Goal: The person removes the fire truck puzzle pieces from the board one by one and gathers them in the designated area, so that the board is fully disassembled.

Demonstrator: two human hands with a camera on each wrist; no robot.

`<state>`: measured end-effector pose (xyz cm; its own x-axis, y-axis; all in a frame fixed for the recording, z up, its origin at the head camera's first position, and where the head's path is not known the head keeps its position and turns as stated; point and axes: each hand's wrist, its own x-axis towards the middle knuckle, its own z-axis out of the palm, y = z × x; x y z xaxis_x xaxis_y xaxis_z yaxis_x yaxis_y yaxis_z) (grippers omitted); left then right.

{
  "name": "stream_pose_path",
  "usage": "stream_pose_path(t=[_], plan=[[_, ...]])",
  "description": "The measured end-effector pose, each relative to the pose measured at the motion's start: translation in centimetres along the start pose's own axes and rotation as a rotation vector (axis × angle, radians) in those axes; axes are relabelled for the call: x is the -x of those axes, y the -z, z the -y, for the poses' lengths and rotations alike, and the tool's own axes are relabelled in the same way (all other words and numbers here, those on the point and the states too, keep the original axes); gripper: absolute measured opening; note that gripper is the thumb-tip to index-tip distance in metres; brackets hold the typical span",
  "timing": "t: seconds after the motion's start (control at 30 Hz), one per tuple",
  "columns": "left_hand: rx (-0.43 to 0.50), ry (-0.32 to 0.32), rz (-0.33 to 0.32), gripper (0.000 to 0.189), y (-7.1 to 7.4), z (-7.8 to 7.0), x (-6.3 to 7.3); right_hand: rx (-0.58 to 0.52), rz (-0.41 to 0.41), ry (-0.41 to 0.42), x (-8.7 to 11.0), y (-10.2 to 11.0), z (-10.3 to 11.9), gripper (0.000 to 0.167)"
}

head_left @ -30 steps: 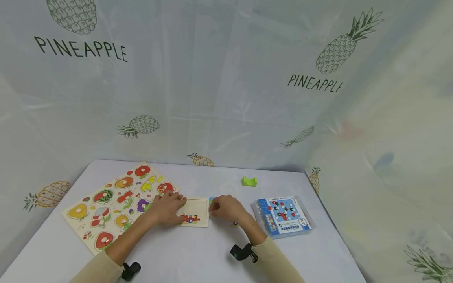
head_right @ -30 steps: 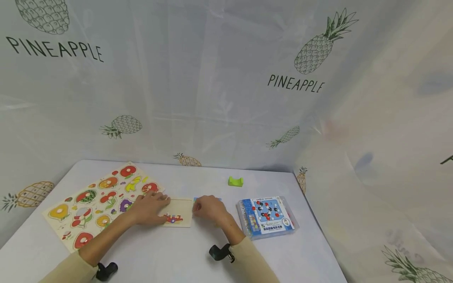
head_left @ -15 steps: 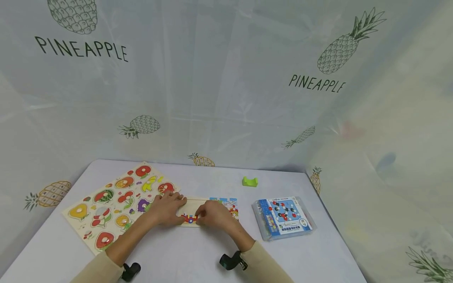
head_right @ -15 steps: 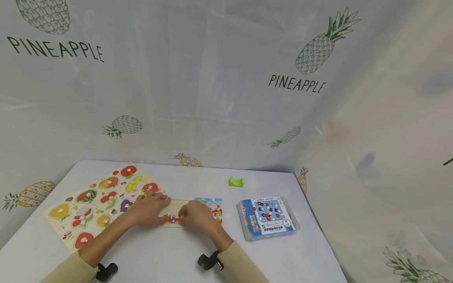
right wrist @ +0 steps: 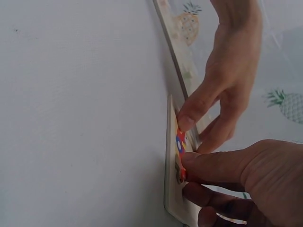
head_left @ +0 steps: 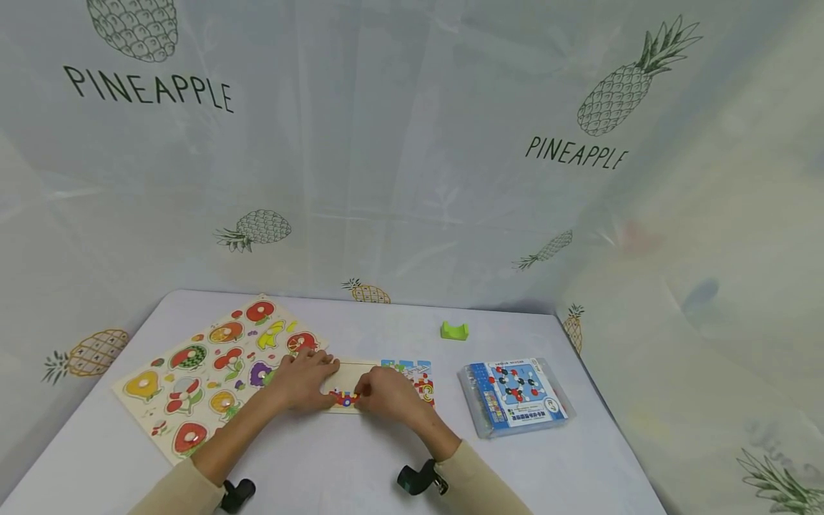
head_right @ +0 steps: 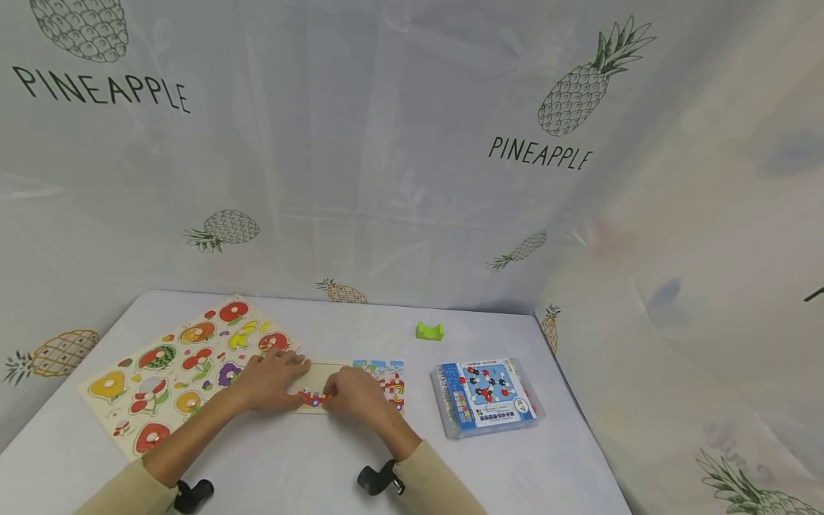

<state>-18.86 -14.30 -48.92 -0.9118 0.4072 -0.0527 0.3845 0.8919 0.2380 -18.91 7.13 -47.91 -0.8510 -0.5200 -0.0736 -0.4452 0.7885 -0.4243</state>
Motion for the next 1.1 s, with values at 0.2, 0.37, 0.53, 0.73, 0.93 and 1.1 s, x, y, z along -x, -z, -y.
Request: stream_pose_path(t=[0.2, 0.37, 0.53, 0.73, 0.93, 1.1], plan=[[-0.001, -0.004, -0.013, 0.069, 0.02, -0.06, 0.03, -0.010, -0.018, 0.011, 0.06, -0.05, -0.03, 0.011], [-0.004, -0.007, -0.017, 0.069, 0.11, -0.11, 0.14, 0.016, -0.028, 0.007, -0.11, -0.16, -0.03, 0.010], [0.004, -0.012, -0.017, 0.068, 0.35, -0.28, 0.32, 0.008, -0.028, -0.008, -0.18, -0.26, -0.01, 0.009], [0.005, -0.011, -0.018, 0.068, 0.38, -0.27, 0.28, -0.020, -0.049, 0.002, -0.11, -0.36, -0.14, 0.007], [0.013, -0.020, -0.030, 0.068, 0.27, -0.28, 0.26, -0.075, -0.086, 0.027, -0.10, -0.40, -0.27, 0.009], [0.016, -0.017, -0.019, 0.069, 0.19, -0.26, 0.31, -0.122, -0.100, 0.027, 0.26, 0.19, -0.45, 0.007]])
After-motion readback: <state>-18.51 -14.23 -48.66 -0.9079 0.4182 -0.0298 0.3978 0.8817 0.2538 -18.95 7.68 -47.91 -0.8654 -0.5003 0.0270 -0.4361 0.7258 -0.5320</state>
